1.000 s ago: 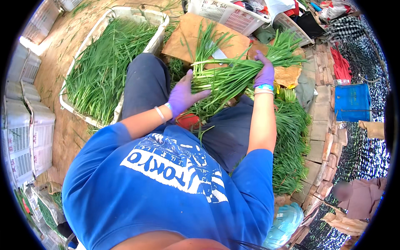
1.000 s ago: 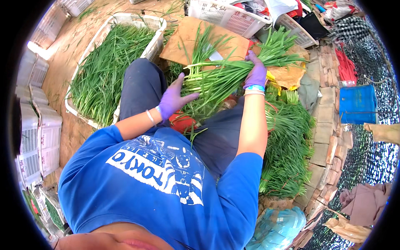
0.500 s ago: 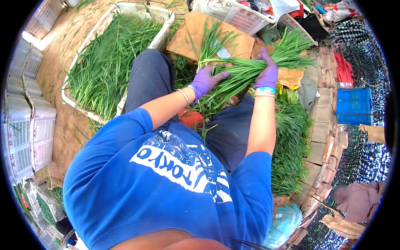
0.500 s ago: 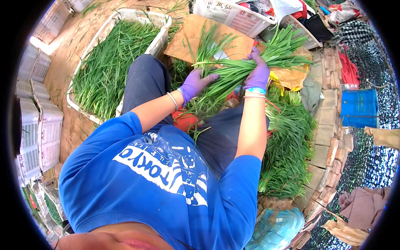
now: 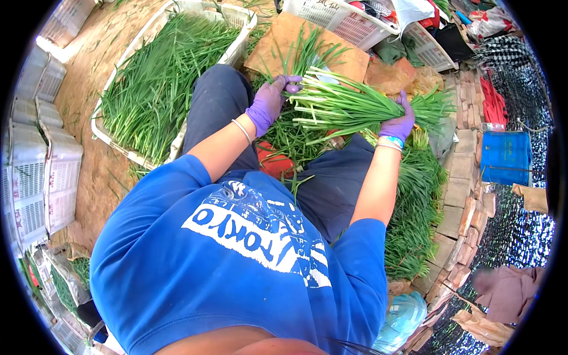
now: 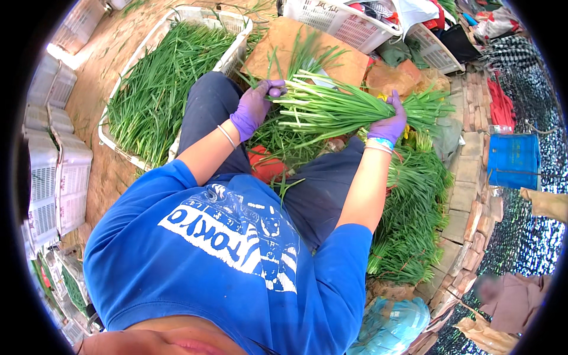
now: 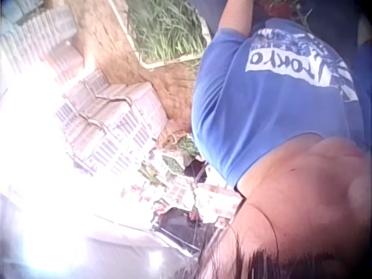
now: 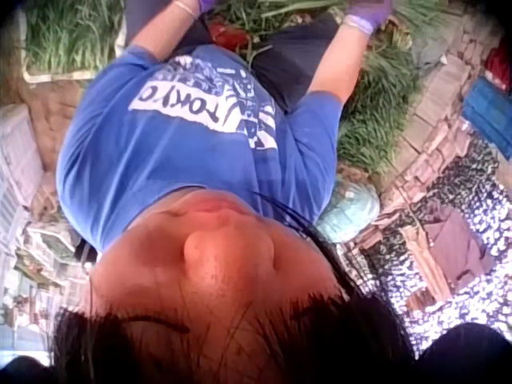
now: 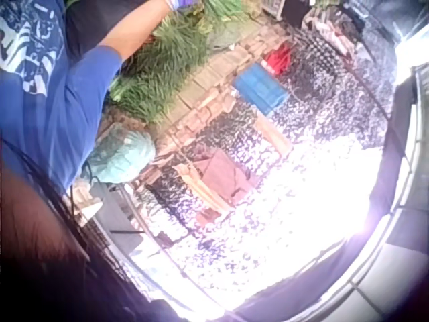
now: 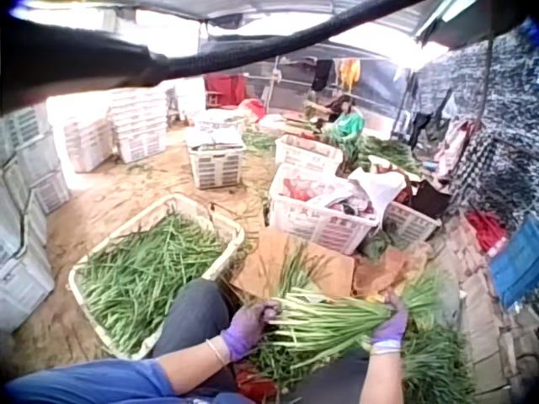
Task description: The person sorts green onions by hand while sitting on the ground, removing yellowed leaves and bunching the stems together before placing them into a plastic crate.
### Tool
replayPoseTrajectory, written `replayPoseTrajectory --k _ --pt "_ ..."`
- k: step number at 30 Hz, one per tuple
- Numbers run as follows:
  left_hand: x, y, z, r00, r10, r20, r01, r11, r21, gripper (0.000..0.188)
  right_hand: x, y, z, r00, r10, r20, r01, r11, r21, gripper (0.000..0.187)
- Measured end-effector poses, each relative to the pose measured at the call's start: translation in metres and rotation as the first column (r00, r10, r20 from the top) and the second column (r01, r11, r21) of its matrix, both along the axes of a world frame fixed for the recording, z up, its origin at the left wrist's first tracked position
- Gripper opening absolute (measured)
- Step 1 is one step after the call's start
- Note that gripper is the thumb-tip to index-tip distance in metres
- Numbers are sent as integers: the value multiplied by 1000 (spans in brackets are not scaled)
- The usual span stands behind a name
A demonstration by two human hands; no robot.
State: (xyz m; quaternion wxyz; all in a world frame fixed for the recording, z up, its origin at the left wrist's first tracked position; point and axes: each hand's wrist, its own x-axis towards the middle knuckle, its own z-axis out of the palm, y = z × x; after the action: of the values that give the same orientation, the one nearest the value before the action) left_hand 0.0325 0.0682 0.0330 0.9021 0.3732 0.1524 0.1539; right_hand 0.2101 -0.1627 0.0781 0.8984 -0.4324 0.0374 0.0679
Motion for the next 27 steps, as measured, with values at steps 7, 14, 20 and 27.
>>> replayPoseTrajectory --k 7,14,20,27 --pt "-27 22 -6 997 42 -59 -15 914 406 31 -1 -11 -14 983 -127 -129 126 992 -23 17" --pt "-52 67 15 929 319 187 -370 800 472 24 -10 -37 14 937 -303 -173 294 953 -77 13" --pt "-53 34 26 895 -306 -324 438 468 768 48 -4 -61 12 969 -234 -77 233 972 -17 11" --pt "-26 1 12 932 -305 -195 361 765 534 50 -24 -40 28 989 -141 48 140 990 20 39"
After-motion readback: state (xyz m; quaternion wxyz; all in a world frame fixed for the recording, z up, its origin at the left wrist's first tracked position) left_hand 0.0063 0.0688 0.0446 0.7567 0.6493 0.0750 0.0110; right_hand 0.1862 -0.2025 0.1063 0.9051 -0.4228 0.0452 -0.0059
